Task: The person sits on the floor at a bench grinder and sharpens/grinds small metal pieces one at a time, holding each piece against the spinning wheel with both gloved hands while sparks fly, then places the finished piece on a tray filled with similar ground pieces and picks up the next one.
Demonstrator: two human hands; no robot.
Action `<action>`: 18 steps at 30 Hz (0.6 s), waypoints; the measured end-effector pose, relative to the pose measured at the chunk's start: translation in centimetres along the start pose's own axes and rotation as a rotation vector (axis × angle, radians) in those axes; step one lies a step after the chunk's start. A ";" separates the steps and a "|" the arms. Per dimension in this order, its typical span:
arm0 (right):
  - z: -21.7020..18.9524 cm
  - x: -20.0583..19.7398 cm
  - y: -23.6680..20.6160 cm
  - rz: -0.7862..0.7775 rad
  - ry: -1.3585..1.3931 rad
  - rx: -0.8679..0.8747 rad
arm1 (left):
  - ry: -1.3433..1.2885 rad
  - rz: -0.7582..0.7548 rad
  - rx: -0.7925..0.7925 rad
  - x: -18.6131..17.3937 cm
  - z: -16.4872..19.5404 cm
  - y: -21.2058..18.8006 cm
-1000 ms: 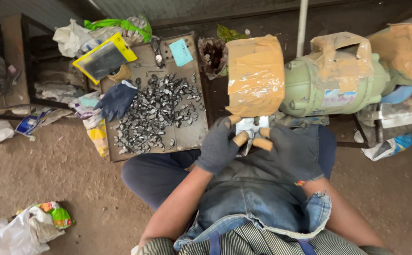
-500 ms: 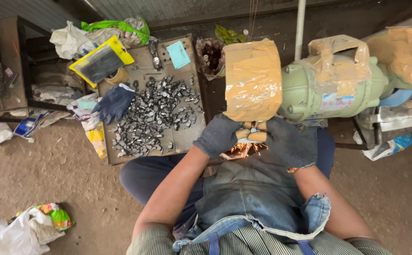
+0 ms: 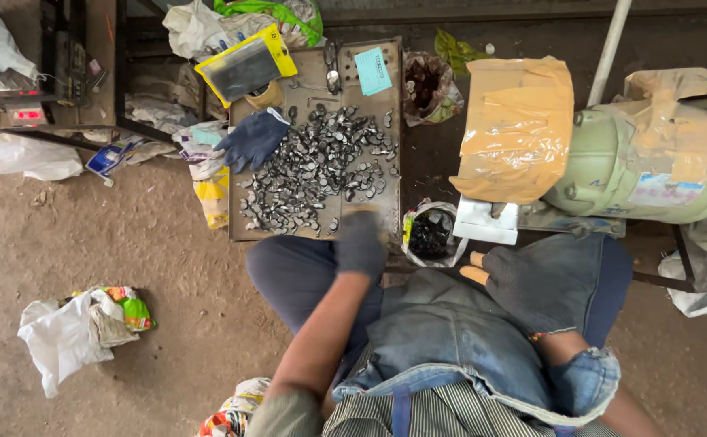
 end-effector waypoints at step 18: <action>2.8 -3.2 -0.6 0.164 0.723 0.638 | -0.494 0.261 0.910 -8.0 13.7 -3.9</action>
Point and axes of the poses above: each hand's wrist, its own y-axis towards the middle knuckle, its own x-axis out of the palm, z = x × y, the point moved 9 cm from there along y, towards the middle knuckle, and after that the axes turned 8 degrees about y, right-handed, at the moved point
